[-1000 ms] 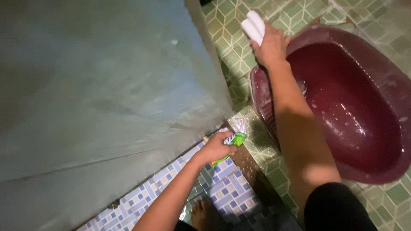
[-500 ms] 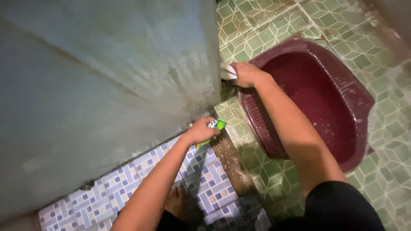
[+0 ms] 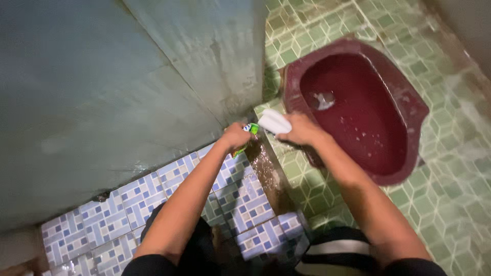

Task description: The person cleans a squat toilet by pouring water from a pink pitcher, applying cleaning solution from a green packet, and scrubbing the toilet surface and surrounding floor tiles with a white cloth.

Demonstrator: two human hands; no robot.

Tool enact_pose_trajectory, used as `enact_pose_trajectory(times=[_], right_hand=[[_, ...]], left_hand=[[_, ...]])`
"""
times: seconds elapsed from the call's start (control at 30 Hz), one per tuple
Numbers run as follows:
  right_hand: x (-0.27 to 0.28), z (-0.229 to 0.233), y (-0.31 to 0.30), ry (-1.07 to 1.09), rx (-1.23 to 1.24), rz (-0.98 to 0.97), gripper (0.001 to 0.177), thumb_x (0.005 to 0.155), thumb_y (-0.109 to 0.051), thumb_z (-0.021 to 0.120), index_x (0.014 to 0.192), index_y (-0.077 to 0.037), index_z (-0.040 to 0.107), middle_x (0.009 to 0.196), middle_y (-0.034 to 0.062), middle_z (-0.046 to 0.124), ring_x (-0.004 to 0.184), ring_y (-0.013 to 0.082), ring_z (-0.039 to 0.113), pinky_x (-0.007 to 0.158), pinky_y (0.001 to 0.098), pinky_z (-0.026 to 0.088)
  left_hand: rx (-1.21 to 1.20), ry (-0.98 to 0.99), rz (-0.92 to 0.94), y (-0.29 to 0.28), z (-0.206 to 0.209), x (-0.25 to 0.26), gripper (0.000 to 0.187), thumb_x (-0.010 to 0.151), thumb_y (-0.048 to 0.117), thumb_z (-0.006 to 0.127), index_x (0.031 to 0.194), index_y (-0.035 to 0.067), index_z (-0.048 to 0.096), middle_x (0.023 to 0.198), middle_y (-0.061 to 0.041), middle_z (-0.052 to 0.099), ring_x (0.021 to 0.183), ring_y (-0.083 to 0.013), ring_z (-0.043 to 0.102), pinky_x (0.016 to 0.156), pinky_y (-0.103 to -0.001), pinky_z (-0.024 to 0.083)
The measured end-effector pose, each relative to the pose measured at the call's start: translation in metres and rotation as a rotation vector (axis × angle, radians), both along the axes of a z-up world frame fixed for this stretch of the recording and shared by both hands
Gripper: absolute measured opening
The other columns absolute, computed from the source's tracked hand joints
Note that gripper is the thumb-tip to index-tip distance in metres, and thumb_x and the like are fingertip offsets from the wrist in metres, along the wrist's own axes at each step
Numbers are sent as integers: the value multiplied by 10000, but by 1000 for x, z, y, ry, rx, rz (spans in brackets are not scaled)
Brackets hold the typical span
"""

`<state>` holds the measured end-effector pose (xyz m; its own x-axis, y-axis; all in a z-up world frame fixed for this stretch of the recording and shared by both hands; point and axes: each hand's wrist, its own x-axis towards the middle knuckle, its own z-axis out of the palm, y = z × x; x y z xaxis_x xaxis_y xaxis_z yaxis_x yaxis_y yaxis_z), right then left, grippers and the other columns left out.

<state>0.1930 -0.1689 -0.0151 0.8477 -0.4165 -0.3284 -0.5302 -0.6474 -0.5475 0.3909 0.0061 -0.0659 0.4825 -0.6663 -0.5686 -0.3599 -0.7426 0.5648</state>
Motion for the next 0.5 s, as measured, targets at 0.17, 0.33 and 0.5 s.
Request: enact_pose_trajectory(times=[0.17,0.33,0.5], right_hand=[[-13,-1,28,-142,3,-57,695,822,-403,814,1347,-8,586,1251,279,607,1186,417,586,1021,490,477],[5,15,4,-101,-118,-380,661,882,-352,765,1376,15,524,1255,286,539,1111,437,599,964,508,505],[31,-6,65,-87,-149,-382,639,852,-360,796,1351,-44,551,1249,251,599,1167,414,613,1015,490,513]], left_hand=[[110,1,-127,-6,-35,21,406,685,272,765,1025,53,809,983,-188,805,907,-321,795,854,-404,596],[31,-101,-190,-14,-22,33,433,702,240,778,1122,134,780,1028,-165,743,957,-334,706,870,-426,553],[-127,95,-121,-22,15,32,337,793,321,773,1025,78,749,898,-126,798,865,-267,768,828,-404,559]])
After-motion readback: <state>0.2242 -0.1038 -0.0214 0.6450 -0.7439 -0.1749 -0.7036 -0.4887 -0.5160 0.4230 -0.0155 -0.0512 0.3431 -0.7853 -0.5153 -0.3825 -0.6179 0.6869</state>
